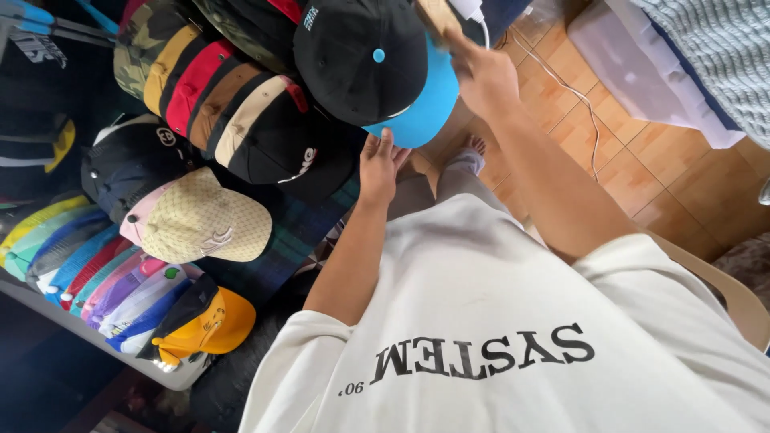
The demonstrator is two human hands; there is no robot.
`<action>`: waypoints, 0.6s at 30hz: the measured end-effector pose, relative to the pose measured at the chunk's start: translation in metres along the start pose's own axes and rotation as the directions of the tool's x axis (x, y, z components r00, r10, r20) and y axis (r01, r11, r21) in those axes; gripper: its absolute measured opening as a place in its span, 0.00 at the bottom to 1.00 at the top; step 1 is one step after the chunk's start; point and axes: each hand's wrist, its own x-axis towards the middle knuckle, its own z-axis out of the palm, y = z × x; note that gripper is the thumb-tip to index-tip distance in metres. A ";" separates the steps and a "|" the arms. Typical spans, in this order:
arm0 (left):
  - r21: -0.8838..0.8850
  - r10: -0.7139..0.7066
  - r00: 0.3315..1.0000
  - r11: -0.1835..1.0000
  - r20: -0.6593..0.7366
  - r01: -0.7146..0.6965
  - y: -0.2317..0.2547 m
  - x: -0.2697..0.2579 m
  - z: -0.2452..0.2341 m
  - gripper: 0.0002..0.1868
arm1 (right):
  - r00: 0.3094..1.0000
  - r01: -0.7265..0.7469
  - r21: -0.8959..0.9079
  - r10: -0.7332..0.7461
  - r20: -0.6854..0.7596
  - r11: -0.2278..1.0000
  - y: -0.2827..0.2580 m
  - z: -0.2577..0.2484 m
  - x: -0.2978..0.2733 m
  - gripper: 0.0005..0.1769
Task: Cleaning and organizing a collection of baseball caps using a brush and a hair dryer.
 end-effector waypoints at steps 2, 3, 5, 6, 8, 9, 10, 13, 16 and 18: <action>0.034 -0.006 0.999 0.999 0.052 0.004 0.006 -0.003 0.000 0.28 | 0.999 -0.004 -0.006 0.005 0.038 1.000 -0.008 -0.016 -0.033 0.30; 0.052 -0.014 0.999 0.999 0.039 0.012 0.009 -0.004 0.000 0.29 | 0.983 -0.144 0.059 0.136 0.122 0.988 -0.014 -0.028 -0.057 0.29; 0.049 -0.003 1.000 0.999 0.014 0.002 0.017 -0.005 0.002 0.29 | 0.946 -0.261 0.103 0.233 0.225 0.960 -0.009 -0.052 -0.100 0.29; 0.072 -0.003 0.999 0.997 0.044 -0.001 0.020 -0.008 0.003 0.29 | 0.875 -0.347 0.049 0.304 0.378 0.937 0.003 -0.066 -0.123 0.31; 0.082 0.010 0.998 0.997 0.063 -0.015 0.031 -0.015 0.008 0.29 | 0.774 -0.404 -0.026 0.357 0.522 0.914 0.018 -0.083 -0.148 0.33; 0.100 -0.013 0.999 0.995 0.036 0.010 0.038 -0.019 0.012 0.29 | 0.759 -0.545 0.104 0.436 0.484 0.832 0.023 -0.087 -0.151 0.22; 0.119 -0.040 0.999 0.992 0.014 0.038 0.045 -0.021 0.018 0.30 | 0.725 -0.659 0.239 0.519 0.453 0.713 0.028 -0.092 -0.154 0.14; 0.157 -0.039 0.997 0.987 0.073 0.027 0.053 -0.022 0.017 0.28 | 0.790 -0.609 0.478 0.429 0.438 0.633 -0.022 -0.116 -0.075 0.18; 0.138 -0.044 0.998 0.989 -0.044 0.050 0.054 -0.025 0.026 0.26 | 0.878 -0.430 0.639 0.133 0.459 0.638 0.051 -0.070 0.008 0.25; 0.102 -0.044 0.998 0.994 -0.048 0.049 0.034 -0.017 0.016 0.29 | 0.781 -0.511 0.448 0.179 0.598 0.734 0.001 -0.072 0.088 0.27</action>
